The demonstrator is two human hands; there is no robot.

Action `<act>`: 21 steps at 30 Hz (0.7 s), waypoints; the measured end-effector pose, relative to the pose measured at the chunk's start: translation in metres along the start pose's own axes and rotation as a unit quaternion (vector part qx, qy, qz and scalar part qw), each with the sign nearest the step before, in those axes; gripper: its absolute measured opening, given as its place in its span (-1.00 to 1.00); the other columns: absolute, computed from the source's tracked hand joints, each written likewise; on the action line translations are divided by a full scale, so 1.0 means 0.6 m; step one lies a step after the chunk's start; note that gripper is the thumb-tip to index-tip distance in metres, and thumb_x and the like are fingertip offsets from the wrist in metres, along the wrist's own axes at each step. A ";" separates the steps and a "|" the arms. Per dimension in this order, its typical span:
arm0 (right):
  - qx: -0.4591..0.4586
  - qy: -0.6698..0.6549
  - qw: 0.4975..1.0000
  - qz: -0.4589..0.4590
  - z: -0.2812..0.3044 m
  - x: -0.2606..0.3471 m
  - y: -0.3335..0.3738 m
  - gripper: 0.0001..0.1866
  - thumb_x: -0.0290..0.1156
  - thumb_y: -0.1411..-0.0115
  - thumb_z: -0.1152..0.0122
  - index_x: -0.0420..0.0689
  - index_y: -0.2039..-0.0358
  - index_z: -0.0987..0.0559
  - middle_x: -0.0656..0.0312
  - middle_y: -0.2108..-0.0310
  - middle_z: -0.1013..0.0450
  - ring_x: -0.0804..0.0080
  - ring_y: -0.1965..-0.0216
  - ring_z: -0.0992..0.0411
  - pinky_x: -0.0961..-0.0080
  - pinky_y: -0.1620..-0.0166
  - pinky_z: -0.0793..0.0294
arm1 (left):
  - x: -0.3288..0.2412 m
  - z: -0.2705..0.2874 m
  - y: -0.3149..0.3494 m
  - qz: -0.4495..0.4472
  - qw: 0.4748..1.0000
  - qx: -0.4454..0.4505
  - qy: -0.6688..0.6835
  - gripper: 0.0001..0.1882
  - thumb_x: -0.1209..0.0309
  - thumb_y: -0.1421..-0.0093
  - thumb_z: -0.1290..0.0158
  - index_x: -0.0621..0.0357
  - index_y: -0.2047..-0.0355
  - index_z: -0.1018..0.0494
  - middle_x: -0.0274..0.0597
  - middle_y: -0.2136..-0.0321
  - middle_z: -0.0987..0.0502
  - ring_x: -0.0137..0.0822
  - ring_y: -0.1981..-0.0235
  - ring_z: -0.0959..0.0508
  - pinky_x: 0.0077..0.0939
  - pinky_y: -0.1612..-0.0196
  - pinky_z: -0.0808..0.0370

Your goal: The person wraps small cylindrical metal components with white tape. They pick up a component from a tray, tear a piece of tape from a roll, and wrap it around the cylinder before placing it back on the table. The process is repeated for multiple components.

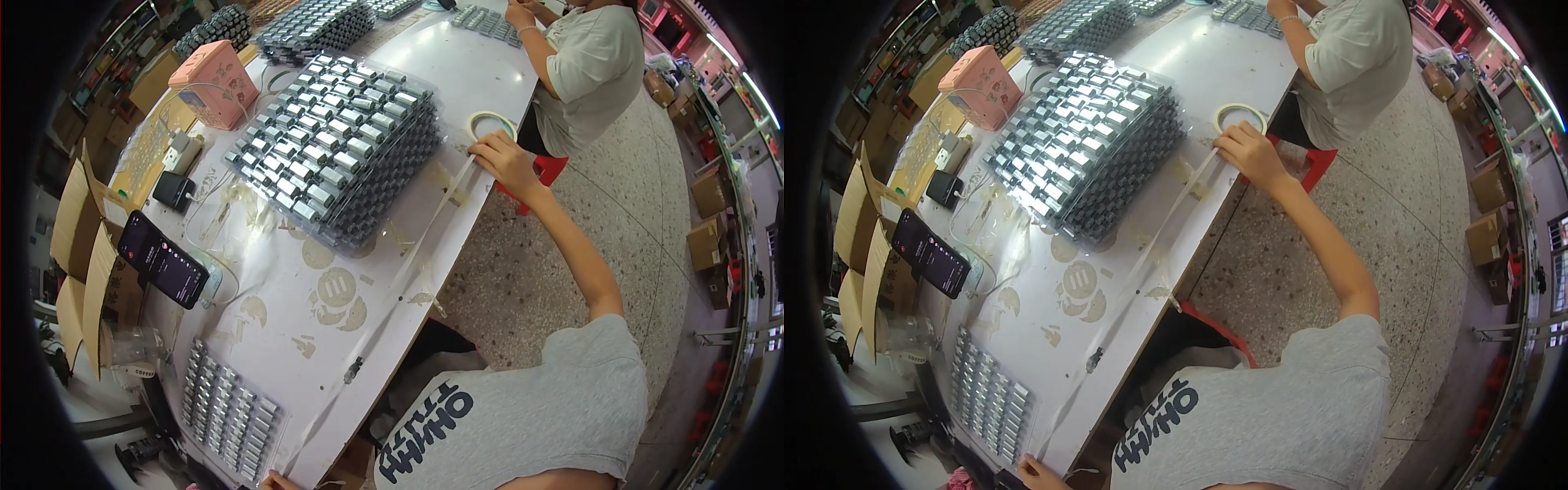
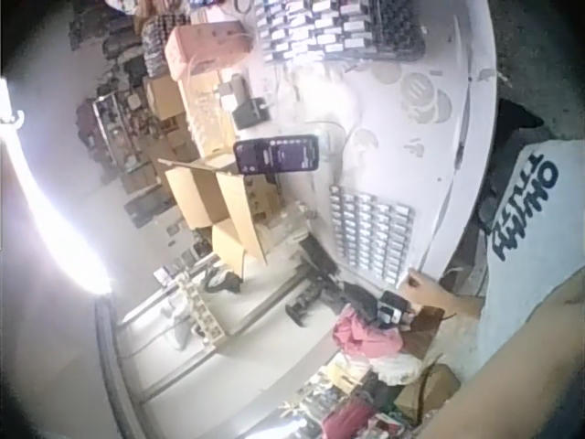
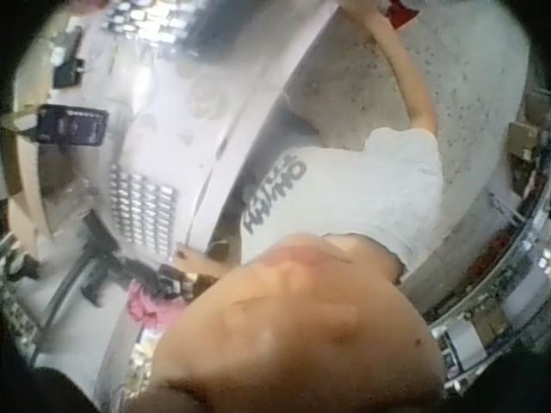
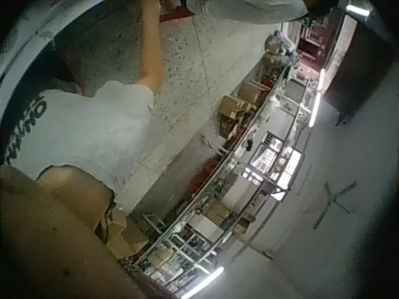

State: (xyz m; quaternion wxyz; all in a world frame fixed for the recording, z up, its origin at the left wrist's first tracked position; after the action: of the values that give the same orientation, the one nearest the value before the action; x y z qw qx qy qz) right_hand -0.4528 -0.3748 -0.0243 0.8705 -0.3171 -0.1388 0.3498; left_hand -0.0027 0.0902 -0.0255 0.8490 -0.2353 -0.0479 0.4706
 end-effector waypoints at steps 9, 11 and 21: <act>-0.009 -0.026 0.999 -0.018 0.000 -0.010 0.008 -0.87 -0.45 0.10 -0.16 -0.13 0.47 -0.47 0.30 0.46 -0.34 0.38 0.32 -0.30 0.50 0.28 -0.35 | -0.055 0.039 0.011 -0.060 0.986 -0.095 -0.121 -0.66 0.21 0.06 -0.12 0.29 0.45 -0.43 -0.05 0.51 -0.47 -0.14 0.50 -0.46 -0.35 0.44 -0.41; -0.017 -0.030 0.999 -0.026 0.003 -0.012 0.010 -0.88 -0.45 0.09 -0.16 -0.13 0.48 -0.47 0.31 0.47 -0.34 0.38 0.33 -0.30 0.51 0.29 -0.36 | -0.062 0.053 0.017 -0.094 0.973 -0.169 -0.126 -0.62 0.20 0.04 -0.13 0.29 0.37 -0.42 -0.08 0.47 -0.48 -0.16 0.48 -0.47 -0.37 0.41 -0.42; -0.032 -0.113 0.991 -0.060 0.000 -0.020 0.008 -0.89 -0.51 0.11 -0.16 -0.16 0.48 -0.48 0.26 0.46 -0.34 0.34 0.33 -0.28 0.48 0.27 -0.31 | -0.410 0.113 -0.088 -0.360 0.896 -0.036 0.257 -0.76 0.47 -0.02 -0.03 0.31 0.29 -0.37 -0.17 0.39 -0.43 -0.28 0.31 -0.39 -0.42 0.16 -0.30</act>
State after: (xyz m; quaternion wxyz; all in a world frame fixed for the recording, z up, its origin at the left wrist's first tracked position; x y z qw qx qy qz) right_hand -0.4637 -0.3804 -0.0278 0.8579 -0.2944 -0.2664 0.3261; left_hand -0.1184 -0.1114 0.0926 0.9340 -0.3452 0.0741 0.0542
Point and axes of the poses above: each hand's wrist, its own y-axis away from the middle knuckle, its own z-axis out of the back of the hand, x = y × z, the point moved 7 cm from there along -y, towards the middle knuckle
